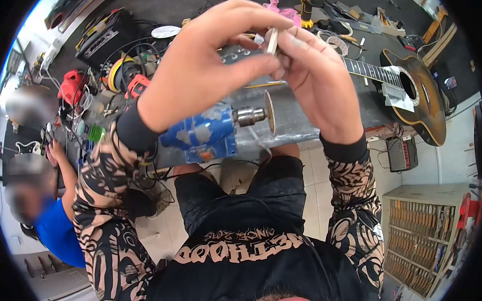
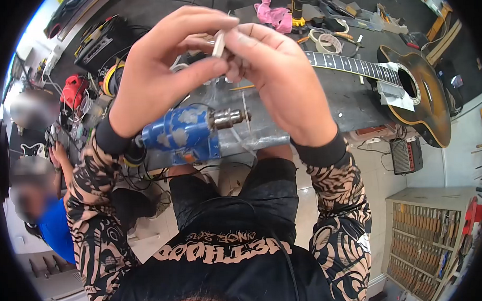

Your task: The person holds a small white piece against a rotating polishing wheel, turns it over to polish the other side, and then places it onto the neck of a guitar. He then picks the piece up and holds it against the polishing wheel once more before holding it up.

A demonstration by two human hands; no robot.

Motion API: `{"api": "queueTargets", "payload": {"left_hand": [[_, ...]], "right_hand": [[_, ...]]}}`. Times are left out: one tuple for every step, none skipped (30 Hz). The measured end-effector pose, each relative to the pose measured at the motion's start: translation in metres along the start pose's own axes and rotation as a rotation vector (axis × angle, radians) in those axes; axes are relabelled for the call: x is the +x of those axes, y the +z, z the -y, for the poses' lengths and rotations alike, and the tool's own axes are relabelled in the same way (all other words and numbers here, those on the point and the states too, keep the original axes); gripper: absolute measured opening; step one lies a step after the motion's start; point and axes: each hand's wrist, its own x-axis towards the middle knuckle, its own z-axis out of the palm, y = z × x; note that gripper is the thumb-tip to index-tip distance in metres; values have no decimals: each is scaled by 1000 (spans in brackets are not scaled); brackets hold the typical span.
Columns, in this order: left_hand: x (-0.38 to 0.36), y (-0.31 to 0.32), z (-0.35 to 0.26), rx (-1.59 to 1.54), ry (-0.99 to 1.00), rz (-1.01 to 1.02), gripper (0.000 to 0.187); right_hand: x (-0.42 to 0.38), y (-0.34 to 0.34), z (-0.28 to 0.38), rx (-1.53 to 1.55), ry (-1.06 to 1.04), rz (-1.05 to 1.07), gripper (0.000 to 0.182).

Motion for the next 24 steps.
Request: {"api": "queueTargets", "payload": {"left_hand": [[17,6,-4,-2,-3,5,53],[43,13,-23,-84,-218,-84,29],[59,19,-28,-166,-435,-173,9],[47,37,14,88,-76,-191,17],[48,33,40,85,-86,-185,17],[48,20,66,56,-56,-47,32],[47,13,84,26,-24,91,50],[46,13,95,23,-36,95,50],[45,16,106,45,-92,82,50],[43,18,117,68,-149,66,50],[38,19,128,67,-158,67,50],[31,20,139,113,-231,74,52],[24,24,149,156,-305,83,53],[18,29,158,75,-327,87,56],[9,33,160,74,-338,91,55],[2,37,168,83,-331,112,55],[-1,40,172,92,-322,133,56],[-4,40,169,133,-338,167,56],[-7,41,171,143,-353,198,56],[-7,42,174,151,-348,216,57],[-7,42,176,159,-343,234,57],[-8,42,174,154,-351,239,57],[-6,43,174,165,-336,249,57],[-6,44,175,176,-320,257,57]], "right_hand": [[10,-12,3,45,6,-10,23],[20,-28,3,50,6,-11,23],[29,-46,0,52,-7,47,24],[37,-62,-5,56,-19,102,24],[44,-73,-9,63,-12,95,24],[52,-84,-13,50,25,123,24],[59,-93,-17,37,60,151,24],[64,-97,-14,-56,113,119,25],[70,-105,-14,-47,119,116,25],[74,-111,-16,-449,-1,83,28],[79,-118,-16,-852,-124,51,31],[81,-131,-8,-1221,-305,140,40],[81,-138,-4,-1396,-349,243,51],[79,-143,-4,-1438,-310,307,56],[73,-145,-6,-1478,-270,373,62],[71,-149,-13,-1493,-272,405,68],[70,-149,-17,-1540,-268,408,67],[70,-147,-21,-1554,-256,400,65],[71,-146,-24,-1568,-244,392,62],[72,-147,-26,-1562,-235,391,62],[73,-148,-28,-1543,-194,387,58],[73,-148,-30,-1522,-154,384,54],[73,-149,-32,-1519,-145,381,54],[73,-150,-33,-1516,-118,370,54]]}}
